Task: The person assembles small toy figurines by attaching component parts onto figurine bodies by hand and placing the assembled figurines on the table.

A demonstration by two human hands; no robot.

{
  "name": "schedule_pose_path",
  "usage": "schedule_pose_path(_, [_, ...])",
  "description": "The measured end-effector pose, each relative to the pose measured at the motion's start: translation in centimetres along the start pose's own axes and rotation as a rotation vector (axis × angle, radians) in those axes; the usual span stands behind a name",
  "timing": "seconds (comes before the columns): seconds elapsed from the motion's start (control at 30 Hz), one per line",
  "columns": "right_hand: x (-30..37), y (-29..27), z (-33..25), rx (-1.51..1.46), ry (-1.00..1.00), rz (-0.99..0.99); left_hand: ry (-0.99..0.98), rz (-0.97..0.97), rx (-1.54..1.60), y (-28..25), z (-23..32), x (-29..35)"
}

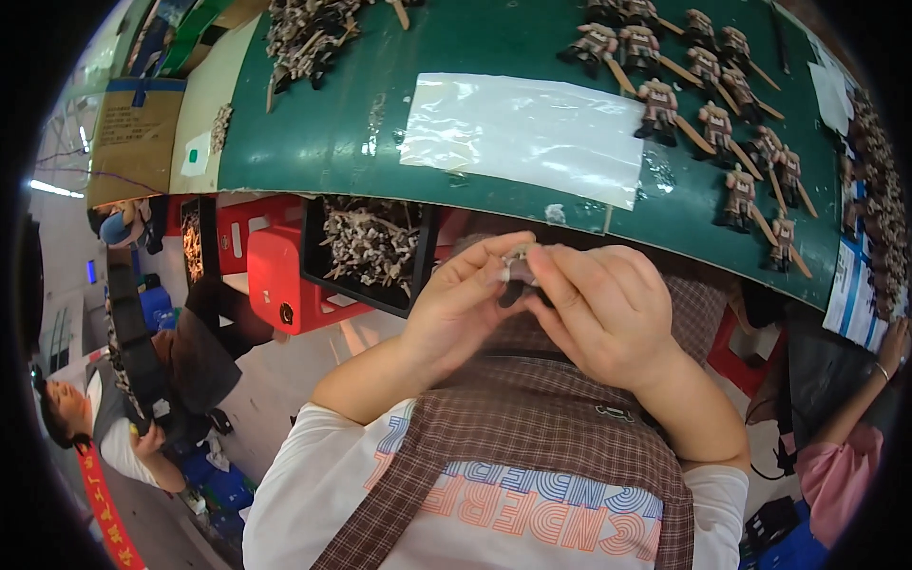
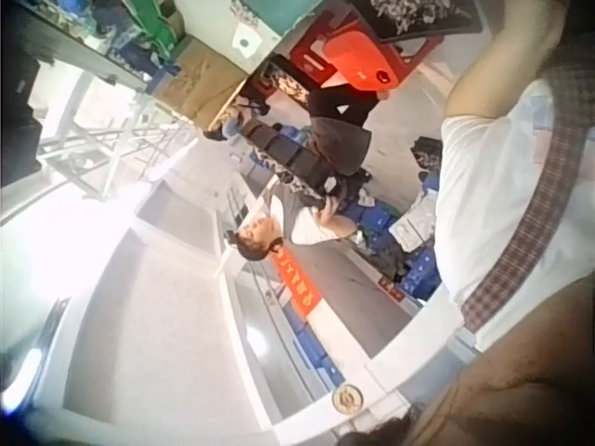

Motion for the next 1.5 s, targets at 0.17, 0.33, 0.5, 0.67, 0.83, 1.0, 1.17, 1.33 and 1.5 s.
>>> schedule_pose_path(0.17, [-1.0,-0.2,-0.8,-0.089,0.115,-0.194,-0.067,0.090,-0.215,-6.0,3.8,0.2])
schedule_pose_path(0.33, [-0.9,-0.7,0.4,-0.086,0.140,-0.115,0.556,0.576,-0.573,-18.5,9.9,-3.0])
schedule_pose_path(0.5, [-4.2,-2.3,3.7,0.031,0.106,0.018,0.841,0.738,-1.394,-21.8,12.1,-4.3])
schedule_pose_path(0.67, [-8.3,-4.6,12.0,0.484,0.161,0.052,0.574,0.438,-2.084,-8.6,11.2,-0.7])
schedule_pose_path(0.83, [-14.6,-1.0,22.0,0.673,0.111,-0.025,0.567,-0.273,-1.659,1.1,8.9,0.3])
schedule_pose_path(1.0, [-19.8,3.7,27.0,0.678,0.479,-0.040,0.791,-0.436,-1.609,5.8,8.4,-1.3])
schedule_pose_path(1.17, [-17.7,2.9,34.6,0.590,0.411,-0.027,0.817,-0.451,-1.595,6.4,10.1,-2.0])
schedule_pose_path(1.33, [-14.8,-1.9,29.8,-0.093,0.673,0.025,0.907,-0.270,-1.604,6.3,12.1,-6.7])
schedule_pose_path(1.5, [-12.8,-3.7,16.0,-0.184,0.405,0.195,0.671,-0.085,-0.895,12.2,11.8,-10.8])
Point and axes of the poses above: each hand's wrist, its own x-axis away from the middle knuckle, its own y-axis out of the palm, z = x × y, the point moved 2 cm from there along -x, towards the middle knuckle, and after that the axes turned 11 degrees about z, right-handed, at the moved point
